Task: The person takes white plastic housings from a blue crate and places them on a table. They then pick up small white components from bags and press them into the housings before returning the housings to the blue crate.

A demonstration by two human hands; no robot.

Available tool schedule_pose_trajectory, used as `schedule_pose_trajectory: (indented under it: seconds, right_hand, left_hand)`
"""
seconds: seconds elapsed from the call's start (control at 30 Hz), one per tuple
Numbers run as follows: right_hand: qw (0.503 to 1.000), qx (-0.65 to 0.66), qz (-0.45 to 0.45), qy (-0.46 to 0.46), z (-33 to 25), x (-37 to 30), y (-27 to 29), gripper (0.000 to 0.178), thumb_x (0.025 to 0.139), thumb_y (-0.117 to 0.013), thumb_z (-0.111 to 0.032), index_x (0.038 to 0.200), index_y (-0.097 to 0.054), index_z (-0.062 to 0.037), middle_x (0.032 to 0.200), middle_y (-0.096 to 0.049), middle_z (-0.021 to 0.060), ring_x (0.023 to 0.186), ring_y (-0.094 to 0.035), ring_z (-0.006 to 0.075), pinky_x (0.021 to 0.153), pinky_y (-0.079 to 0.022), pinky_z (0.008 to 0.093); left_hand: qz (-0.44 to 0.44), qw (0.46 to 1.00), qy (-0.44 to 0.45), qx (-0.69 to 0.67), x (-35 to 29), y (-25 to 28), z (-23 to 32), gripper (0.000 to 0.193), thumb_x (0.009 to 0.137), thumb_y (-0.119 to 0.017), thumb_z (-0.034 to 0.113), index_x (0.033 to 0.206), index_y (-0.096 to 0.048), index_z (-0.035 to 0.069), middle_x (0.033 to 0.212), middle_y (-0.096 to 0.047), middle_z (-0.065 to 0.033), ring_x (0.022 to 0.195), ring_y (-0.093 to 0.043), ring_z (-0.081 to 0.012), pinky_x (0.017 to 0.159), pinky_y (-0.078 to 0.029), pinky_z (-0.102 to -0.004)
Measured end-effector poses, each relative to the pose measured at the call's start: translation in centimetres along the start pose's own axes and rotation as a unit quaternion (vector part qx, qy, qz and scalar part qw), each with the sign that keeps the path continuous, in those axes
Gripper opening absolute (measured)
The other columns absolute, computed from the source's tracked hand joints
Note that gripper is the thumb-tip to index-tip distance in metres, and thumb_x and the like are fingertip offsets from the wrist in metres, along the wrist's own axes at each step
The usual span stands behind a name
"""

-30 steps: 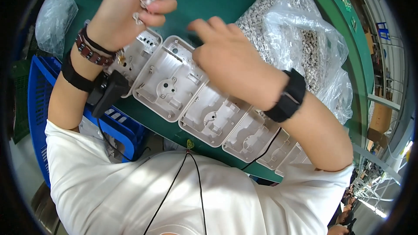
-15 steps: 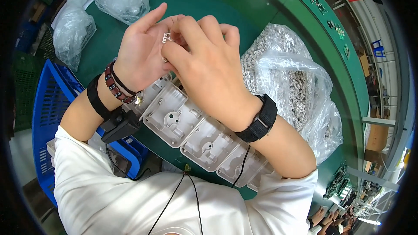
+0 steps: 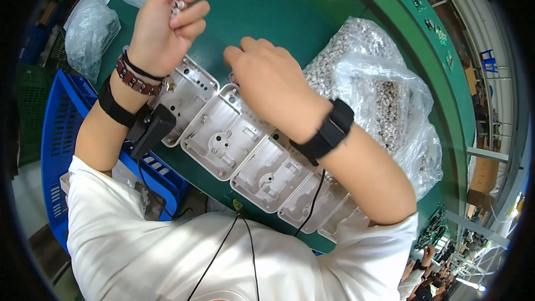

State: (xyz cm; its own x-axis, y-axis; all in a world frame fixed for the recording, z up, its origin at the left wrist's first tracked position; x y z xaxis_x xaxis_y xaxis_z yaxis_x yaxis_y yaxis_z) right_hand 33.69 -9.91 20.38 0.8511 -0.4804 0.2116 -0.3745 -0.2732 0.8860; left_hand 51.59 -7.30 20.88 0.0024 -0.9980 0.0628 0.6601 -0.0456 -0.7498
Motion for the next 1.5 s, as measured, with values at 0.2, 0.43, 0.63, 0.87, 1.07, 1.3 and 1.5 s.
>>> schedule_pose_trajectory:
  seconds: [0.2, 0.43, 0.63, 0.87, 1.07, 1.3, 1.5]
  right_hand:
    - [0.982, -0.087, -0.158, -0.055, 3.3, 2.1, -3.4, 0.019, 0.076, -0.06, -0.003, 0.094, -0.055, -0.0042, 0.085, -0.056, 0.0116, 0.077, -0.057, 0.0288, 0.067, -0.045, 0.0367]
    - [0.956, 0.064, -0.284, -0.025, 3.9, 3.2, -4.7, 0.019, 0.072, -0.062, -0.009, 0.089, -0.055, -0.004, 0.09, -0.059, 0.0128, 0.08, -0.06, 0.0317, 0.066, -0.047, 0.0401]
    - [0.998, 0.047, 0.038, -0.031, 4.0, 3.7, -2.4, 0.019, 0.069, -0.062, -0.003, 0.086, -0.054, -0.0019, 0.083, -0.056, 0.0123, 0.072, -0.057, 0.0279, 0.062, -0.046, 0.0364]
    - [0.976, -0.008, 0.219, 0.015, 0.9, 3.2, 1.6, 0.022, 0.069, -0.063, 0.001, 0.089, -0.053, -0.0015, 0.077, -0.054, 0.0098, 0.066, -0.054, 0.0214, 0.059, -0.046, 0.0294]
    - [0.98, 0.014, 0.184, 0.078, 1.3, 2.6, 2.8, 0.02, 0.075, -0.064, 0.001, 0.093, -0.054, -0.0005, 0.077, -0.054, 0.0093, 0.068, -0.057, 0.0198, 0.06, -0.048, 0.0267]
    - [0.98, 0.009, 0.197, 0.028, 1.8, 2.8, 3.1, 0.01, 0.076, -0.064, -0.002, 0.084, -0.057, -0.0008, 0.08, -0.055, 0.0092, 0.07, -0.059, 0.0225, 0.062, -0.048, 0.0299]
    - [0.993, 0.052, 0.099, -0.047, 1.5, 3.1, 2.6, 0.009, 0.073, -0.067, -0.004, 0.076, -0.06, -0.0011, 0.082, -0.055, 0.0081, 0.075, -0.059, 0.0209, 0.065, -0.048, 0.0297]
  left_hand:
    - [0.117, 0.992, -0.032, 0.017, 0.2, -1.8, 0.7, 0.025, 0.095, -0.042, 0.032, 0.077, -0.045, 0.014, 0.064, -0.041, 0.0036, 0.042, -0.029, -0.0065, 0.041, -0.023, -0.0201]
    - [-0.023, 0.991, 0.007, 0.134, 0.9, 0.7, -0.1, 0.023, 0.09, -0.052, 0.026, 0.082, -0.054, 0.004, 0.075, -0.053, -0.0019, 0.054, -0.045, -0.0089, 0.049, -0.036, -0.0228]
    - [-0.047, 0.674, -0.116, 0.728, 0.2, -0.4, -1.2, 0.024, 0.09, -0.051, 0.025, 0.09, -0.057, 0.002, 0.083, -0.06, -0.0043, 0.072, -0.058, -0.0165, 0.068, -0.046, -0.0287]
    - [-0.056, 0.763, -0.075, 0.64, 0.6, -0.4, -0.9, 0.027, 0.087, -0.055, 0.026, 0.091, -0.062, 0.001, 0.082, -0.064, -0.0109, 0.076, -0.061, -0.0212, 0.072, -0.046, -0.0304]
    - [-0.065, 0.75, -0.111, 0.648, 0.9, -0.7, -1.0, 0.023, 0.087, -0.054, 0.021, 0.093, -0.062, 0.001, 0.084, -0.066, -0.0094, 0.077, -0.061, -0.0192, 0.073, -0.046, -0.029]
    - [-0.067, 0.755, -0.106, 0.644, 1.1, -0.4, -0.8, 0.02, 0.086, -0.053, 0.017, 0.094, -0.061, 0.001, 0.085, -0.066, -0.0089, 0.078, -0.061, -0.0175, 0.073, -0.046, -0.0282]
    - [0.142, 0.911, -0.027, 0.386, 1.5, -1.5, 2.6, 0.02, 0.093, -0.046, 0.024, 0.079, -0.049, 0.011, 0.062, -0.039, 0.0049, 0.043, -0.03, -0.0055, 0.04, -0.021, -0.0189]
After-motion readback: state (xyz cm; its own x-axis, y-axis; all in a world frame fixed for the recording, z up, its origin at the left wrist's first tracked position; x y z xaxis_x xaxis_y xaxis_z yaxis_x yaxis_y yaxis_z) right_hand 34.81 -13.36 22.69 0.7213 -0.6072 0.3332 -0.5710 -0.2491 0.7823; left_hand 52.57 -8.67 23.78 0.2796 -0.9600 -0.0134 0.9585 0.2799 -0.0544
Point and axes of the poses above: each hand's wrist, its own x-axis towards the middle knuckle, its own y-axis out of the back of the hand, z = x × y, the point moved 1 cm from there along x, towards the middle knuckle
